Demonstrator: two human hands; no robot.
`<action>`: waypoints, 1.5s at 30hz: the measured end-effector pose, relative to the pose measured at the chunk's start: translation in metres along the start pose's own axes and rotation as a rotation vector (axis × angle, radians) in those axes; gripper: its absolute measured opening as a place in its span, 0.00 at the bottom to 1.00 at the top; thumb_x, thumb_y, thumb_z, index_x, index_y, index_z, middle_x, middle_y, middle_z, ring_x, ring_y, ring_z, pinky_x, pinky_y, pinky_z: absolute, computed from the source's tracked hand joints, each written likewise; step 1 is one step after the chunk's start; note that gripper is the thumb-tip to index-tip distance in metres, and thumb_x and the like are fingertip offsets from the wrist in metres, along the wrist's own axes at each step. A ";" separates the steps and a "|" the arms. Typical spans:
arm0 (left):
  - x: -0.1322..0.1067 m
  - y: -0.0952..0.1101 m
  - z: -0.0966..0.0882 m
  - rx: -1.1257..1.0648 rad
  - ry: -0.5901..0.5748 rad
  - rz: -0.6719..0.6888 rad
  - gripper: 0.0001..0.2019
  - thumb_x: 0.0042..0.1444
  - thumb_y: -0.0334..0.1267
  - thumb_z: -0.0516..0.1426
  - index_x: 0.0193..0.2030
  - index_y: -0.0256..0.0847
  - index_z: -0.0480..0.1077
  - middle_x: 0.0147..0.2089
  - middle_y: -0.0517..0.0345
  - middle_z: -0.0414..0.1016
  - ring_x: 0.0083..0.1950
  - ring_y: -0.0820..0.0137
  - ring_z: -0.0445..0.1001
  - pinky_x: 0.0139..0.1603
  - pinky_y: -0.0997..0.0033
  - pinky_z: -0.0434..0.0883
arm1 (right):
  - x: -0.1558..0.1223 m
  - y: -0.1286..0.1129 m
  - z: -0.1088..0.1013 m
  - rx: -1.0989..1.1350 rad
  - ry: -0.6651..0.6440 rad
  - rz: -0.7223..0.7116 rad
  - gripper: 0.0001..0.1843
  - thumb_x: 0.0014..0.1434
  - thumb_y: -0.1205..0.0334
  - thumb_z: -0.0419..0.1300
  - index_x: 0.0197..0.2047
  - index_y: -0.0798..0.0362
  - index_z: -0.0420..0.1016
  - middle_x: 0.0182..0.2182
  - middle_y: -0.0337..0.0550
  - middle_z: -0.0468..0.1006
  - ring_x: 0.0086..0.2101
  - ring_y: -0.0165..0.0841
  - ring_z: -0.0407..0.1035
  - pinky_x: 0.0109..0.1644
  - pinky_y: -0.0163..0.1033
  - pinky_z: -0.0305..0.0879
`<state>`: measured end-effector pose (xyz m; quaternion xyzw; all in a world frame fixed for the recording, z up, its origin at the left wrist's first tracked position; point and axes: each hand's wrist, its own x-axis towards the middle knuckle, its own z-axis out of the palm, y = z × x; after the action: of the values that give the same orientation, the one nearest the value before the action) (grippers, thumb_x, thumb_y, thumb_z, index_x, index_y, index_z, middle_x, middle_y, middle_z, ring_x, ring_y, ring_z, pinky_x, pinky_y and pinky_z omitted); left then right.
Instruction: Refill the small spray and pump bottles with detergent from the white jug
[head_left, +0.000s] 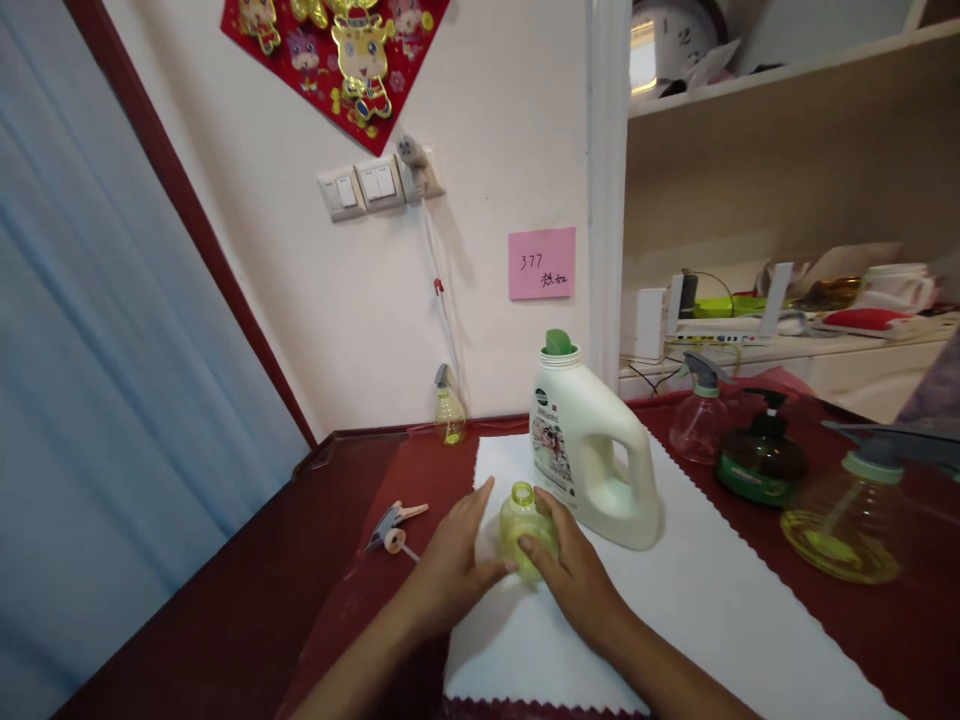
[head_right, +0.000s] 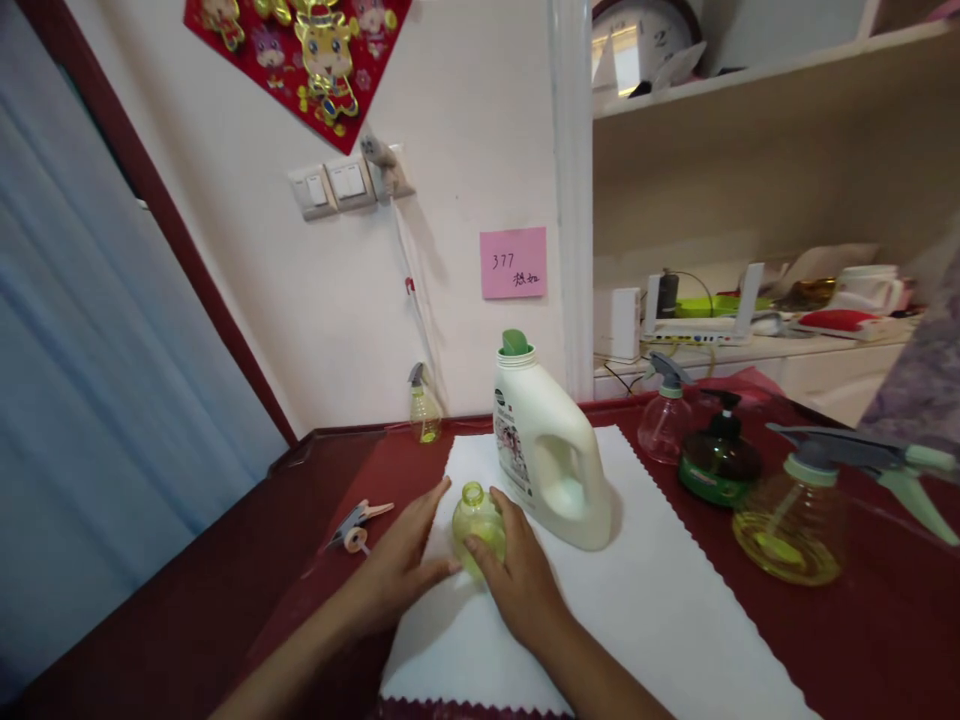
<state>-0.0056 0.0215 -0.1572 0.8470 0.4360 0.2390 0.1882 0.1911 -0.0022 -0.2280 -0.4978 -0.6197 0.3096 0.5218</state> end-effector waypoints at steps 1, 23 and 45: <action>-0.002 -0.006 -0.011 0.056 0.057 -0.034 0.37 0.59 0.47 0.60 0.73 0.43 0.55 0.74 0.44 0.60 0.73 0.56 0.60 0.71 0.51 0.60 | 0.000 0.000 0.000 -0.004 0.000 0.002 0.34 0.66 0.45 0.54 0.69 0.50 0.54 0.67 0.53 0.63 0.66 0.46 0.57 0.70 0.58 0.52; -0.039 -0.104 -0.053 0.286 0.104 -0.448 0.29 0.64 0.56 0.49 0.63 0.39 0.71 0.63 0.45 0.75 0.63 0.51 0.72 0.62 0.57 0.66 | -0.001 0.000 0.000 -0.041 0.024 -0.045 0.34 0.65 0.47 0.56 0.69 0.50 0.56 0.67 0.53 0.64 0.66 0.46 0.58 0.70 0.58 0.53; -0.026 -0.058 -0.049 -0.242 0.536 -0.267 0.28 0.54 0.57 0.60 0.54 0.39 0.76 0.49 0.45 0.78 0.44 0.55 0.78 0.42 0.55 0.78 | 0.003 -0.010 -0.004 -0.065 -0.019 -0.057 0.37 0.65 0.48 0.55 0.71 0.57 0.54 0.67 0.58 0.63 0.66 0.46 0.58 0.70 0.52 0.53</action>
<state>-0.0846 0.0375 -0.1543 0.6606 0.5460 0.4767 0.1955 0.1922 -0.0032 -0.2170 -0.4939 -0.6481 0.2790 0.5081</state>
